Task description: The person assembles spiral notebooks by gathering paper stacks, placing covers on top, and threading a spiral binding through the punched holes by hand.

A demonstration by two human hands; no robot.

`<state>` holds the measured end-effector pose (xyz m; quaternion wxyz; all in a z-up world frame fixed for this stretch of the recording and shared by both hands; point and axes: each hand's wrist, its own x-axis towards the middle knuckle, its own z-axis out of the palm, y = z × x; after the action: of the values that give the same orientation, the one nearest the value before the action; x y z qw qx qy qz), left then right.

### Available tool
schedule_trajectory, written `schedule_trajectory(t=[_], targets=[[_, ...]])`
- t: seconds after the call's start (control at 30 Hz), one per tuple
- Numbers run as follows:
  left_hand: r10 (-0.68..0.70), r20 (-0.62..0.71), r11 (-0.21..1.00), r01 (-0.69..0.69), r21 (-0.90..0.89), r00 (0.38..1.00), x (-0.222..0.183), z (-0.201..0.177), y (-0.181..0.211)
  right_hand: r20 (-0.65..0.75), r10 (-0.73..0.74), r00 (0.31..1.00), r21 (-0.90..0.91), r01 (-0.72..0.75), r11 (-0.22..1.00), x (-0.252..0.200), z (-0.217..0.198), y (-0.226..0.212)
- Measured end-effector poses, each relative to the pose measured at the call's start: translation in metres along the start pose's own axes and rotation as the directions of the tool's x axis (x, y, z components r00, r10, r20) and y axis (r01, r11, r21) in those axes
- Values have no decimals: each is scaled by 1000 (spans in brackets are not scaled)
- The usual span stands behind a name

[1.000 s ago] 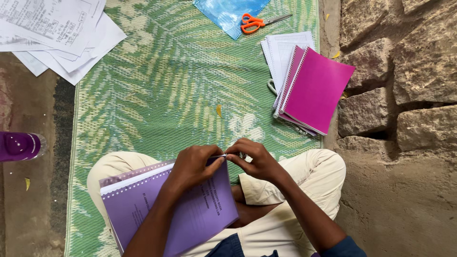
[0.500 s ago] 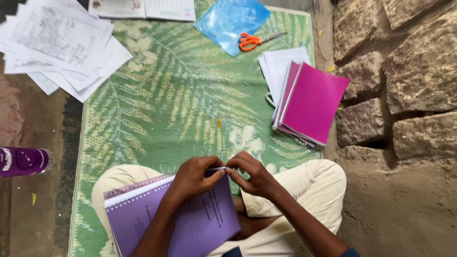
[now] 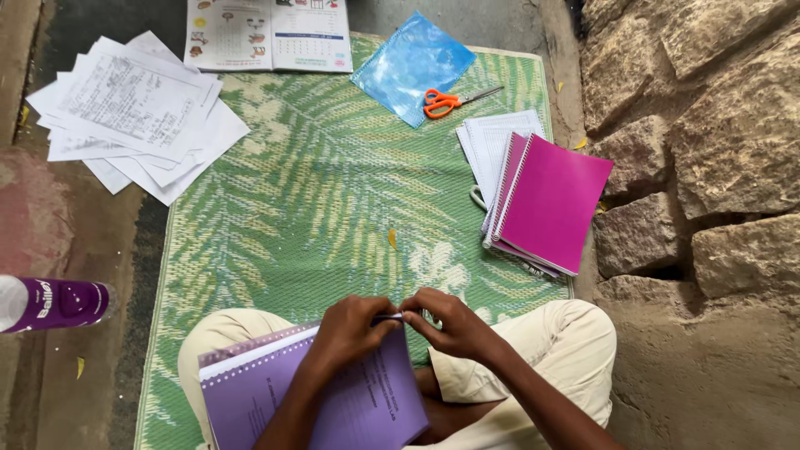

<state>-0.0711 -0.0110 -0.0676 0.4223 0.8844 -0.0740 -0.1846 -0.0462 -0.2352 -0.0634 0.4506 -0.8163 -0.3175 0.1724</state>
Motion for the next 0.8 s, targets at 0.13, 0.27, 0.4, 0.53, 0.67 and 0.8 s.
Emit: schedule_trajectory(t=[0.13, 0.27, 0.4, 0.53, 0.67, 0.8], targets=[[-12, -25, 998, 13, 56, 1000, 1, 1, 0, -22, -10, 1000, 7, 10, 1000, -1, 1, 1], [17, -60, 999, -14, 36, 998, 1, 1, 0, -74, -80, 994, -48, 77, 996, -2, 3, 7], [47, -68, 999, -47, 6, 997, 0, -1, 2, -124, -184, 975, -133, 167, 977, -3, 4, 10], [75, -44, 996, -77, -33, 996, -1, -5, 3, -168, -257, 952, -185, 226, 956, -2, 9, 14], [88, -33, 992, -90, -84, 996, 1, -6, 3, -203, -290, 935, -211, 248, 946, -3, 12, 13], [64, -24, 991, -66, -119, 998, 1, -6, -1, -220, -297, 929, -223, 248, 943, 1, 10, 8]])
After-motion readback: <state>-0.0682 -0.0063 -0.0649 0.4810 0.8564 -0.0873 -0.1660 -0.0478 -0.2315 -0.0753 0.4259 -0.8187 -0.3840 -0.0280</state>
